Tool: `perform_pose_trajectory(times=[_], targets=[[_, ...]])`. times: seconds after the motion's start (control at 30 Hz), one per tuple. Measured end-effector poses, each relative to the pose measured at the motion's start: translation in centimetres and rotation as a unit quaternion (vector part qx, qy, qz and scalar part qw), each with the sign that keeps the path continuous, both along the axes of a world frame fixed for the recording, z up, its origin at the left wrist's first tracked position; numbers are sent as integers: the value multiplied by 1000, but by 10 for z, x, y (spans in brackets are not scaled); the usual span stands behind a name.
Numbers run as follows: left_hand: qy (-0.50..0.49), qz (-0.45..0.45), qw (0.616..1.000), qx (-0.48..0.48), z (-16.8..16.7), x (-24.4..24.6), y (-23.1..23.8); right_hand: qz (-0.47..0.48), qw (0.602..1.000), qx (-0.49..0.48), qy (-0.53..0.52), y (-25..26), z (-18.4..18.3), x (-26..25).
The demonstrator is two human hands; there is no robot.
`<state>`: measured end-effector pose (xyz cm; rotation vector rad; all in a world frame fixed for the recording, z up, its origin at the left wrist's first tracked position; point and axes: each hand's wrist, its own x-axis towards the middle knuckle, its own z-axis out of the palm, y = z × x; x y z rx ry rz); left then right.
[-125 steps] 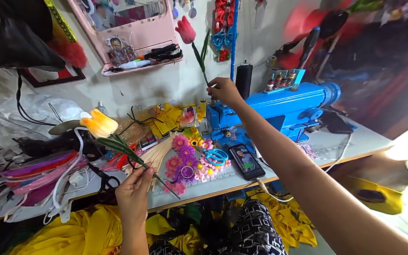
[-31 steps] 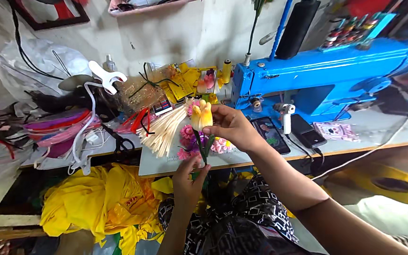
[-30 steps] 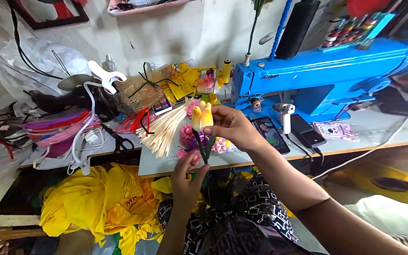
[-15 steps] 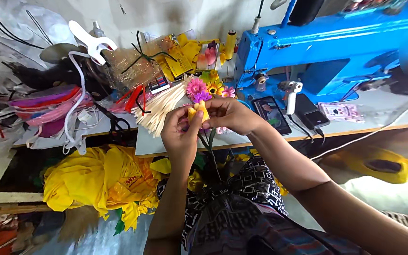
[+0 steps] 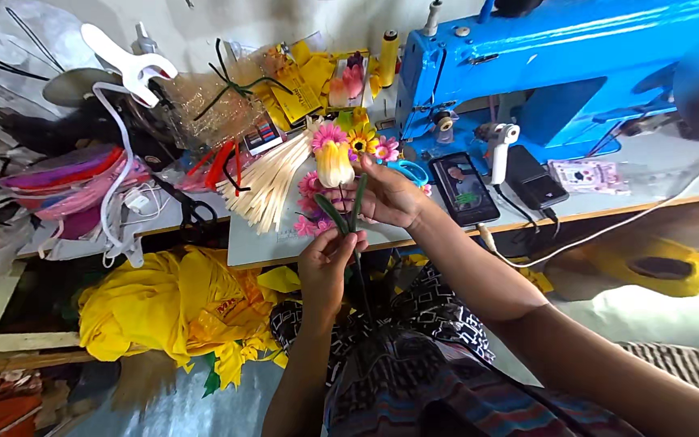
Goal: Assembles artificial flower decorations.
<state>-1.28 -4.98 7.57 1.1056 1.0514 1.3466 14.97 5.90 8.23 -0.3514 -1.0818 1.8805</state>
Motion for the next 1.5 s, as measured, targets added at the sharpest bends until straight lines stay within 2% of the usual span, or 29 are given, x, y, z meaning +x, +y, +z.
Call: perform_pose_trajectory(times=[0.13,0.23,0.43,0.63,0.83,0.9,0.97,1.13,1.3,1.5], targets=[[-2,41,999,30,-5,-6,10,-84,975,13,-208,-36,-14,3],[-13,66,997,48,-11,-9,18,-32,956,46,-287,-79,-34,6],[-14,31,999,-10,-11,-1,29,-73,964,28,-253,-101,-46,1],[52,37,997,41,8,-23,44,-54,965,31,-253,-101,-44,4],[48,24,989,141,-3,-34,51,-31,975,0,-219,-101,-47,2],[48,9,988,146,-5,-39,51,-33,974,2,-223,-101,-47,1],[49,-3,993,108,-2,-40,49,-50,968,16,-245,-102,-47,-1],[104,53,993,37,2,-27,42,-110,931,81,-340,-104,-47,-4],[82,71,993,37,-1,-22,39,-94,942,69,-313,-102,-51,-4],[64,86,991,81,-11,-18,38,-97,949,62,-295,-101,-55,-5]])
